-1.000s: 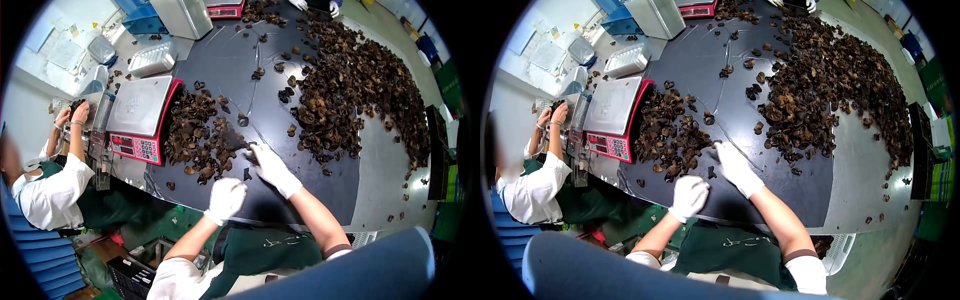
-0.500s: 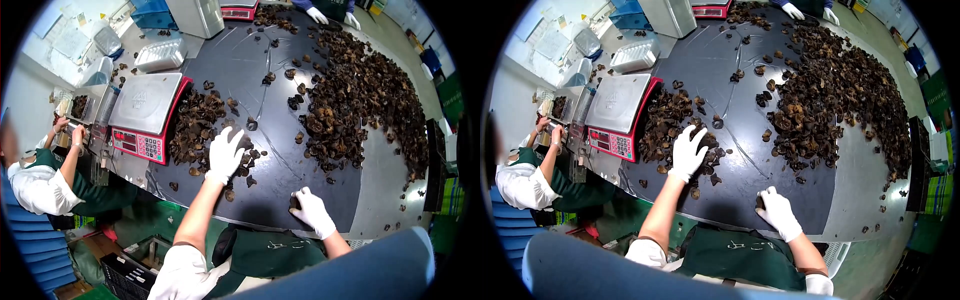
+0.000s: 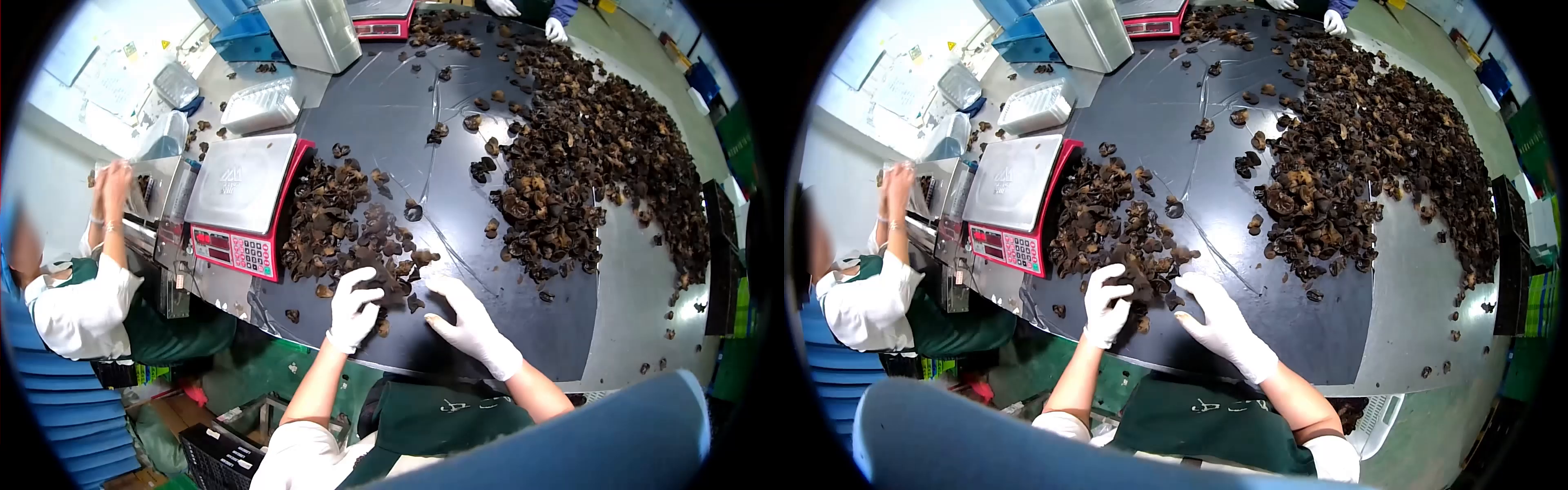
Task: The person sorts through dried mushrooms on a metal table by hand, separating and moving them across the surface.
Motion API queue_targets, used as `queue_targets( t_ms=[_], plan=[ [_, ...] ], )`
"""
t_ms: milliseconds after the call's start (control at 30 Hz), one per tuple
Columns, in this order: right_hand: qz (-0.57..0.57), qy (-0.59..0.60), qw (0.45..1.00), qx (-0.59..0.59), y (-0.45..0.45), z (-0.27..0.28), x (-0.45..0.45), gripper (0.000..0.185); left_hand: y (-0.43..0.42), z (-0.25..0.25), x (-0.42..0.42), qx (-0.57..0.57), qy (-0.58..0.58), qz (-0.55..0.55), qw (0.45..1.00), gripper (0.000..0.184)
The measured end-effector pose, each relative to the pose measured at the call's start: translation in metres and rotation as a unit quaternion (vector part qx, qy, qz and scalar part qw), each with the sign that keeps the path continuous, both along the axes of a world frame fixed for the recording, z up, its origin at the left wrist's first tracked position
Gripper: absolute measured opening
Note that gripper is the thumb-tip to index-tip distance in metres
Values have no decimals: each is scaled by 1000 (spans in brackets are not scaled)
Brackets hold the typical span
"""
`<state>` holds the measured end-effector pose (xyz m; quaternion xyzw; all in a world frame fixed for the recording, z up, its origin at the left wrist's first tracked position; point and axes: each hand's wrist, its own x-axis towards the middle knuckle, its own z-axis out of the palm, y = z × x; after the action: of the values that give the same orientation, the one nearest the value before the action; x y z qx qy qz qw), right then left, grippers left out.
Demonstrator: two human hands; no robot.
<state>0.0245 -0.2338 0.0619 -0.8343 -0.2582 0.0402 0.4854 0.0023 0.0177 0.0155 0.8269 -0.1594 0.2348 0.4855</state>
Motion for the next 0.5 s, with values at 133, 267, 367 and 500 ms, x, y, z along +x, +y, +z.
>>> queue_targets(
  t_ms=[133,267,367,500],
  plan=[
    [41,189,978,83,3,3,-5,64,-20,-6,-22,-48,8,-24,999,24],
    [32,354,901,247,-1,-10,-20,62,-60,-12,-40,-49,158,-153,974,28],
    [36,329,935,125,-36,9,-18,38,-106,-18,-53,-18,-24,-209,977,42],
    [49,501,859,91,-140,10,-39,32,-135,-32,-60,59,-7,-247,967,41]
  ],
)
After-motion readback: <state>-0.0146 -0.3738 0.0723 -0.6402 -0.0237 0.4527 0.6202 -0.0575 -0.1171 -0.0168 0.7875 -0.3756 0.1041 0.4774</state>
